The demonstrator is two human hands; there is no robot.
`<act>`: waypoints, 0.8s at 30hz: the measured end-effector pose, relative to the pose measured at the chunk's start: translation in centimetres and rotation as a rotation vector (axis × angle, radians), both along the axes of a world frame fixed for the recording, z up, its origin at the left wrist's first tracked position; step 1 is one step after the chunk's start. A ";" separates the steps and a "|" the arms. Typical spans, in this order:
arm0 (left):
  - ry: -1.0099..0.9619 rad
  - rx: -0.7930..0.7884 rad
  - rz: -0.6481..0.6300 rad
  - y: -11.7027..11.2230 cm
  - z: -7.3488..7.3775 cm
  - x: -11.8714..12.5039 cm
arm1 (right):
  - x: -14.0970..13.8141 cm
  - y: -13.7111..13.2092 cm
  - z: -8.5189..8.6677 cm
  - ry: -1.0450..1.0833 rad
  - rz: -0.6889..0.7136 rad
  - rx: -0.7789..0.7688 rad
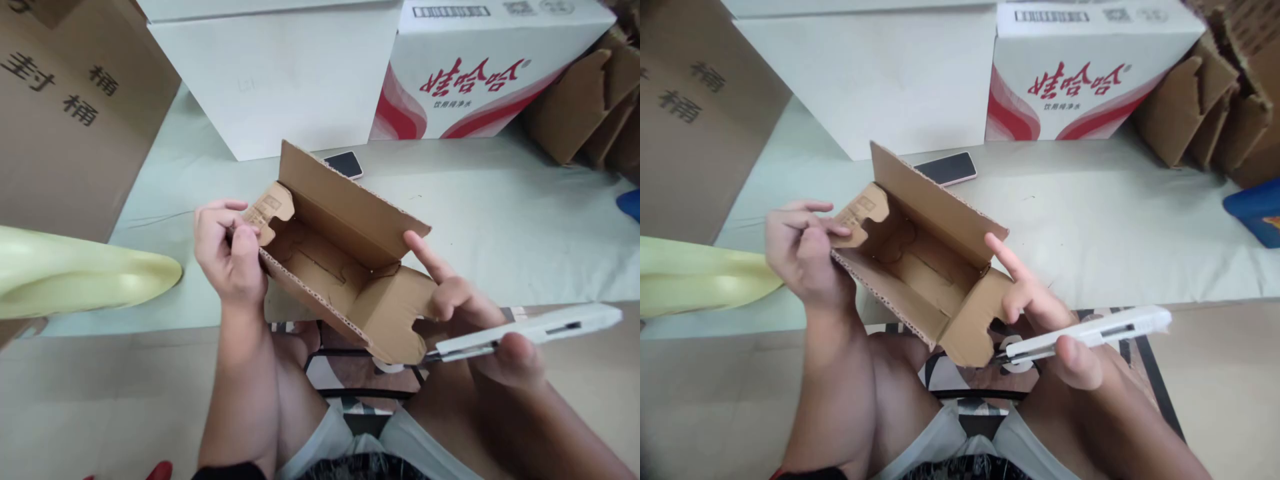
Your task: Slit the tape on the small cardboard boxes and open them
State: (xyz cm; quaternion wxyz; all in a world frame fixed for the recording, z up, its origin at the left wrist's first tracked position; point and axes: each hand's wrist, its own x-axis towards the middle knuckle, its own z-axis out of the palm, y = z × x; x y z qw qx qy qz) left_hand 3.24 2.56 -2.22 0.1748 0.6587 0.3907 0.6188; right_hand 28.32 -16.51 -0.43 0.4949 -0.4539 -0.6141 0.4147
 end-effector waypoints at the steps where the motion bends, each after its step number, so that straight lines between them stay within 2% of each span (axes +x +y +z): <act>1: -0.018 0.028 -0.027 -0.1 0.0 0.1 | -0.1 0.2 -0.3 0.069 -0.019 0.037; 4: -0.072 0.001 -0.066 -0.1 -0.1 0.2 | -0.6 0.8 -1.1 0.226 -0.073 0.112; 7: -0.109 0.015 -0.084 -0.3 -0.3 -0.1 | -1.1 1.0 -1.9 0.274 -0.042 0.144; 14: -0.238 0.028 -0.126 -0.7 -0.4 -0.2 | -1.3 1.3 -3.2 -0.027 -0.033 0.170; 18: 0.037 -0.010 -0.120 -0.5 -0.8 -0.6 | -1.1 2.1 -2.9 0.018 -0.020 0.139; 20: 0.165 -0.013 -0.104 -0.4 -1.1 -0.9 | -1.1 2.4 -2.6 0.107 -0.021 0.143; 24: 0.298 -0.011 -0.113 -0.4 -1.4 -1.4 | -1.5 2.5 -2.0 0.354 -0.040 0.091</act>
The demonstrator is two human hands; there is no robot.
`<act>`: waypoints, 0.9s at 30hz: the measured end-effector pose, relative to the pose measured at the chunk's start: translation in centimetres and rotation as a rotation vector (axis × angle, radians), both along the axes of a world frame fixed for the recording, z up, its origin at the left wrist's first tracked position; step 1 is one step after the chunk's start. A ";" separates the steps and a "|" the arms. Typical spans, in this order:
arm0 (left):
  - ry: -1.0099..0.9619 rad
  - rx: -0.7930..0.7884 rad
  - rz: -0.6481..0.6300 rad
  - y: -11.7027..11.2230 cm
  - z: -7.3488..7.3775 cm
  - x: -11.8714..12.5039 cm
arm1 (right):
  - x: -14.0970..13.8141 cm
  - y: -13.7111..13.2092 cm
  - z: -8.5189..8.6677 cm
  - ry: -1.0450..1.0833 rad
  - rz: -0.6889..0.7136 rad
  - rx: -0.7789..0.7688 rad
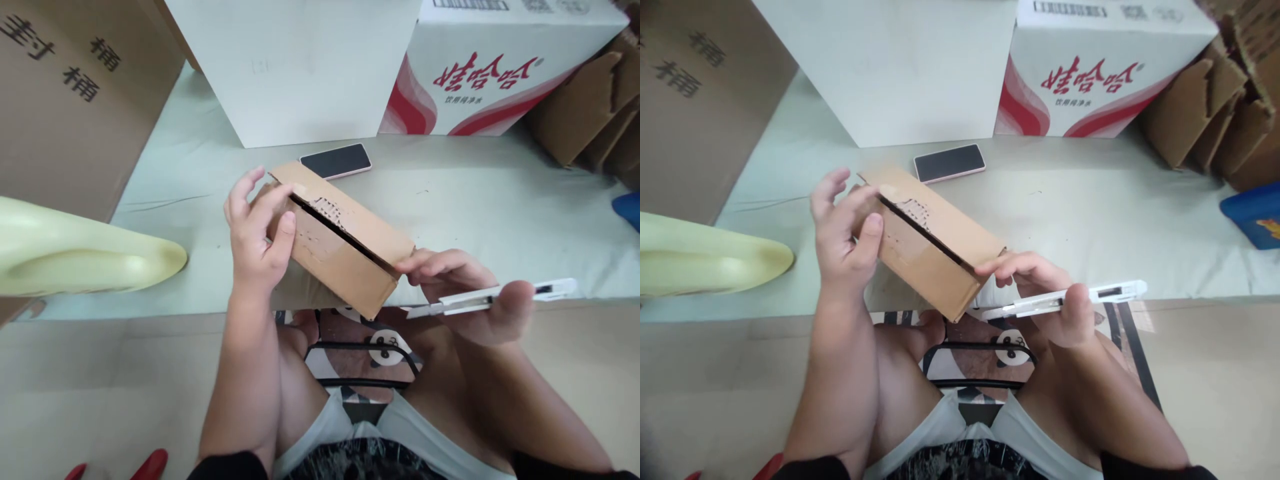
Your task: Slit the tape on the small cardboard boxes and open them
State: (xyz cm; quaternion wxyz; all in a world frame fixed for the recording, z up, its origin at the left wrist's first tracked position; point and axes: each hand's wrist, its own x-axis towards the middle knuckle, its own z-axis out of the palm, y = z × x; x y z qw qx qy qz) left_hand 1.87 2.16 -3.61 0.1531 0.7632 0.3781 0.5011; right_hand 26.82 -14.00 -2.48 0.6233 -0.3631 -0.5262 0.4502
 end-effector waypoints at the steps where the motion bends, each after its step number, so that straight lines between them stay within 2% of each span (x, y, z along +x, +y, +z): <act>1: 0.032 -0.010 -0.008 0.0 0.0 -0.1 | -0.1 0.0 0.2 0.046 0.015 -0.031; 4: 0.089 -0.020 -0.018 0.0 0.0 -0.4 | -0.3 0.1 0.6 0.099 0.052 -0.133; 7: 0.089 0.001 -0.019 0.1 0.0 -0.5 | 0.3 0.6 0.7 0.099 0.058 -0.164; 10: 0.075 0.003 -0.019 0.3 -0.1 -0.7 | 1.4 1.4 -0.1 0.169 -0.071 -0.202; 13: 0.069 -0.036 -0.024 0.4 -0.3 -0.9 | 2.2 2.3 -1.4 0.268 -0.174 -0.376; 18: 0.041 -0.059 -0.019 0.4 -0.6 -0.9 | 2.4 3.0 -2.8 0.392 0.002 -0.671; 23: 0.006 -0.090 -0.057 0.6 -0.7 -0.9 | 2.6 3.0 -2.3 0.461 0.052 -0.846; 27: -0.011 -0.121 -0.101 0.8 -0.6 -1.3 | 3.2 2.9 -2.0 0.520 0.137 -0.917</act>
